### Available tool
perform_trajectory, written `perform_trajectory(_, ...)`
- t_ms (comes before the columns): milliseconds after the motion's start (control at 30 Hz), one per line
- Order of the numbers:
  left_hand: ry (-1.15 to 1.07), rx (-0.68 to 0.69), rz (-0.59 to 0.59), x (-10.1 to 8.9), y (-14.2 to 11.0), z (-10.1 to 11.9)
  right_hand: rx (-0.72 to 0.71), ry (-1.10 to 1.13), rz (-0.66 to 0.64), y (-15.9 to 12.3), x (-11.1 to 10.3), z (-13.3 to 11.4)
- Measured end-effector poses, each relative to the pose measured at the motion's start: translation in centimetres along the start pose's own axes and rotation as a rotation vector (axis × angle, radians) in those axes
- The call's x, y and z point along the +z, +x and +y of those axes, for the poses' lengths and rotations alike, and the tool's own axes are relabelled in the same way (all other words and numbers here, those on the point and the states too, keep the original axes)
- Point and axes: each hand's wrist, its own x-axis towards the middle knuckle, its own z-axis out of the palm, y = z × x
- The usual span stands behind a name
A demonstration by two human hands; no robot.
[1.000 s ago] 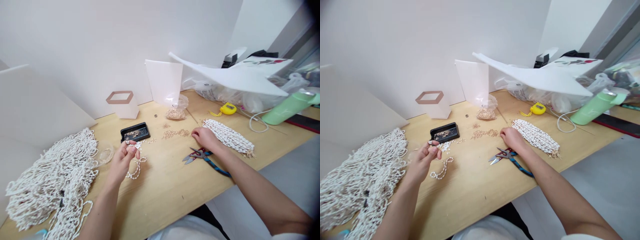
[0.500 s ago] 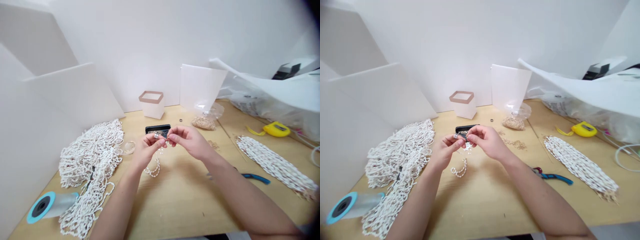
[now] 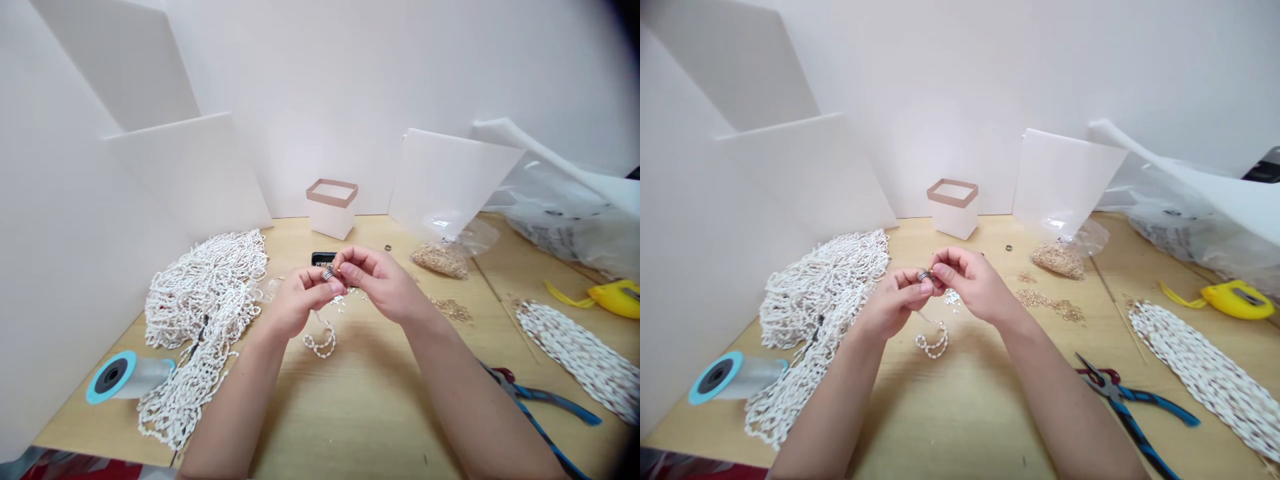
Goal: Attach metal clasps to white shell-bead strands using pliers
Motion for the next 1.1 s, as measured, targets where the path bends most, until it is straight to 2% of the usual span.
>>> perform_trajectory(433,-0.103,-0.065,-0.061,0.01,0.13,0.53,-0.009,0.05,-0.093,0.0,-0.53,0.77)
perform_trajectory(667,-0.094,-0.075,-0.049,0.02,0.01,0.67,-0.012,0.045,-0.087,0.05,-0.43,0.53)
perform_trajectory(900,-0.096,-0.071,-0.049,0.26,-0.04,0.82,-0.033,0.017,-0.098,-0.07,-0.49,0.31)
perform_trajectory(1100,-0.094,-0.077,-0.03,0.21,-0.01,0.68,-0.058,-0.1,-0.086,-0.26,-0.44,-0.19)
